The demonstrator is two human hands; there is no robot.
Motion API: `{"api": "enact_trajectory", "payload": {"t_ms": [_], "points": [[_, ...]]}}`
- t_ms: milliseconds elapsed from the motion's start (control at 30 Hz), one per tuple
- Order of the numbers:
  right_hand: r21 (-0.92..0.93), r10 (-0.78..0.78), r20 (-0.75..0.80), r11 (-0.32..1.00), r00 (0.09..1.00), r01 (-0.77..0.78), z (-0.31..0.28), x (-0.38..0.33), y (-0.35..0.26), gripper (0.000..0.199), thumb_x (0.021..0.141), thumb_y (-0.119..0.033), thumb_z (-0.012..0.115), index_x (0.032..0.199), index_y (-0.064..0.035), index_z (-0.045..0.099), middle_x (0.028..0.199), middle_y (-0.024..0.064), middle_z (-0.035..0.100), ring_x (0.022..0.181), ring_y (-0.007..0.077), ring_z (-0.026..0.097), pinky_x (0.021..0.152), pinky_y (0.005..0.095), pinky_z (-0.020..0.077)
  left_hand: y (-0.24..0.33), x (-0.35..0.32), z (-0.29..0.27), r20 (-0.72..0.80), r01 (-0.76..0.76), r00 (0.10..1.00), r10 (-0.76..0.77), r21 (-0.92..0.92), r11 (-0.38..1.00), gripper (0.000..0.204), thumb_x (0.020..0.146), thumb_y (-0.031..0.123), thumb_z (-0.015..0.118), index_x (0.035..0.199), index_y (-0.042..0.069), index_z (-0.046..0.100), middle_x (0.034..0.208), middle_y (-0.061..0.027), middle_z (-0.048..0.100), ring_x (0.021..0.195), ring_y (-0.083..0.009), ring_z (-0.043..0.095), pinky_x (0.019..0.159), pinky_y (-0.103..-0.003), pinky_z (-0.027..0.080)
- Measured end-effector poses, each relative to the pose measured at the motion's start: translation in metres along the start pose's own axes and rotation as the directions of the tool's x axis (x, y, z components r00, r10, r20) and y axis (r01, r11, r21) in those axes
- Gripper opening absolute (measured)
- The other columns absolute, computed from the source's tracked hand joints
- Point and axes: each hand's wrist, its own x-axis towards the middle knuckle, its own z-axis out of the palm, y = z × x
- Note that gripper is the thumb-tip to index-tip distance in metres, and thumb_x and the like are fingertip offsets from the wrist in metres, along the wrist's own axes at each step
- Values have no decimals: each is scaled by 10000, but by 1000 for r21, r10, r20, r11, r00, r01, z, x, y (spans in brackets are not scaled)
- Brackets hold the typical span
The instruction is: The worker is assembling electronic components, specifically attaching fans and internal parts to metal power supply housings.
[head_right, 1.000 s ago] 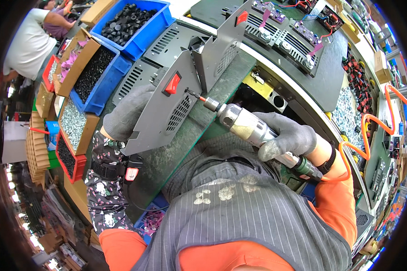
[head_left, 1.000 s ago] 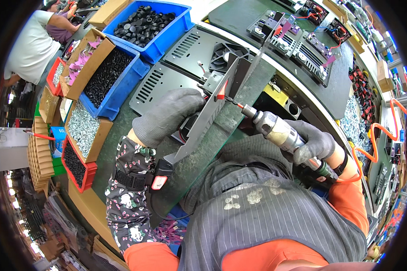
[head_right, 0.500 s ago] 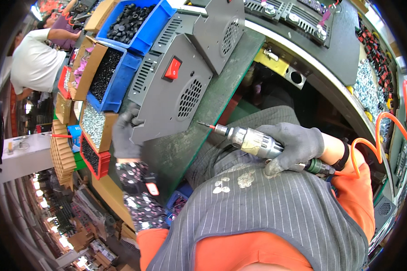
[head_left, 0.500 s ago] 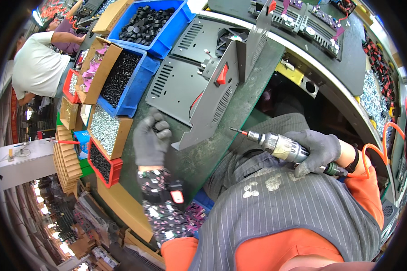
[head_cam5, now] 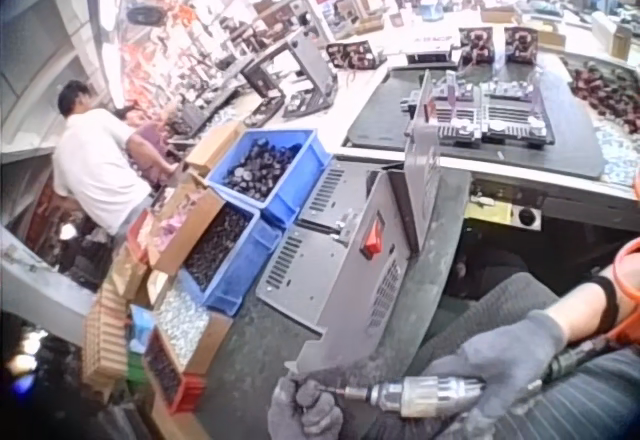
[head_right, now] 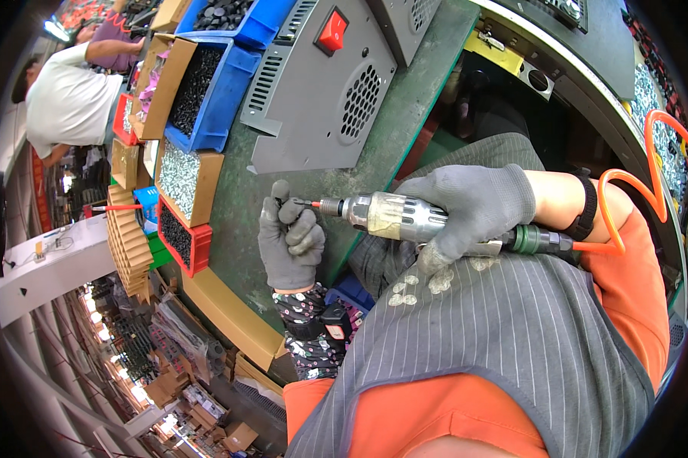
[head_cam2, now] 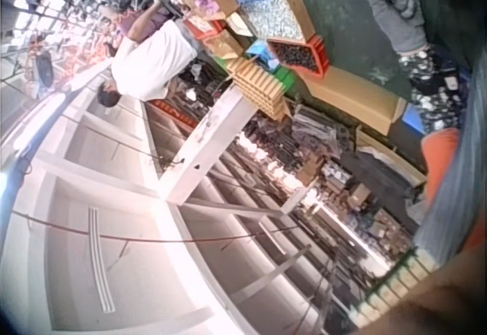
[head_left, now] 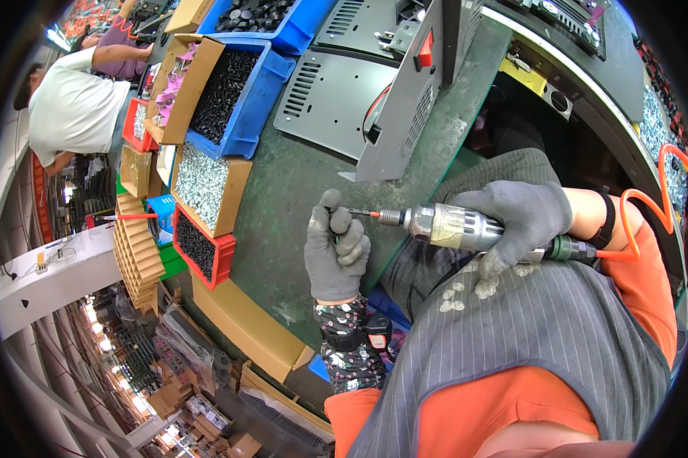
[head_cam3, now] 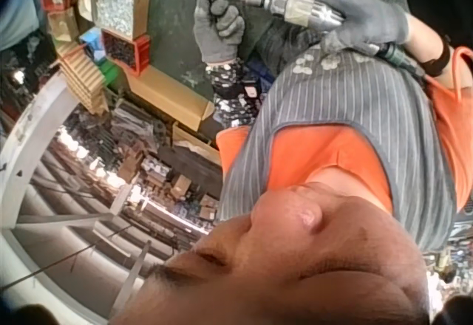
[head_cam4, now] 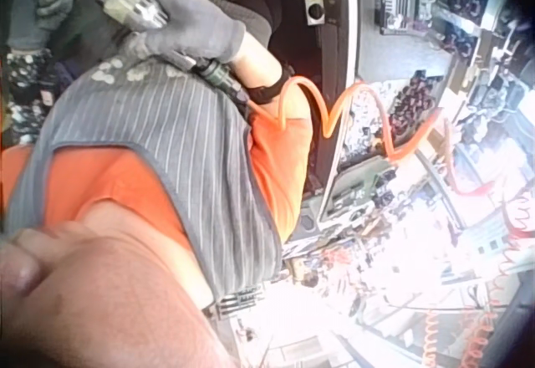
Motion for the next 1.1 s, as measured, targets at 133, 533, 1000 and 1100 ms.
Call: {"api": "enact_trajectory", "payload": {"t_ms": [133,533,1000,1100], "points": [[20,54,6,998,999,-54,7,5,-6,567,663,-211,765,1121,0,505,879,65,599,800,144,574,712,290,485,-10,-5,9,-39,-78,995,91,259,963,325,949,337,455,1119,78,554,629,41,345,430,-41,238,323,-159,253],[219,106,89,968,990,-123,9,-10,-8,612,669,-205,771,1160,23,485,921,63,593,838,129,568,730,278,486,-22,-10,16,17,-166,981,196,602,781,324,954,300,458,1097,16,519,691,18,400,441,-37,278,381,-188,271],[141,-329,-92,930,940,339,0,-66,-6,746,611,-275,820,1194,41,478,913,89,590,808,133,581,703,288,494,-34,7,22,202,-157,898,391,977,-145,370,739,200,703,1010,-16,576,677,34,447,563,-89,373,514,-230,336],[210,-207,-232,943,950,256,5,-75,5,750,575,-242,811,1191,37,487,907,90,589,804,151,581,691,291,493,-43,29,38,159,-59,890,428,970,-236,364,705,194,740,969,-6,590,778,5,504,673,-104,440,626,-263,390]]}}
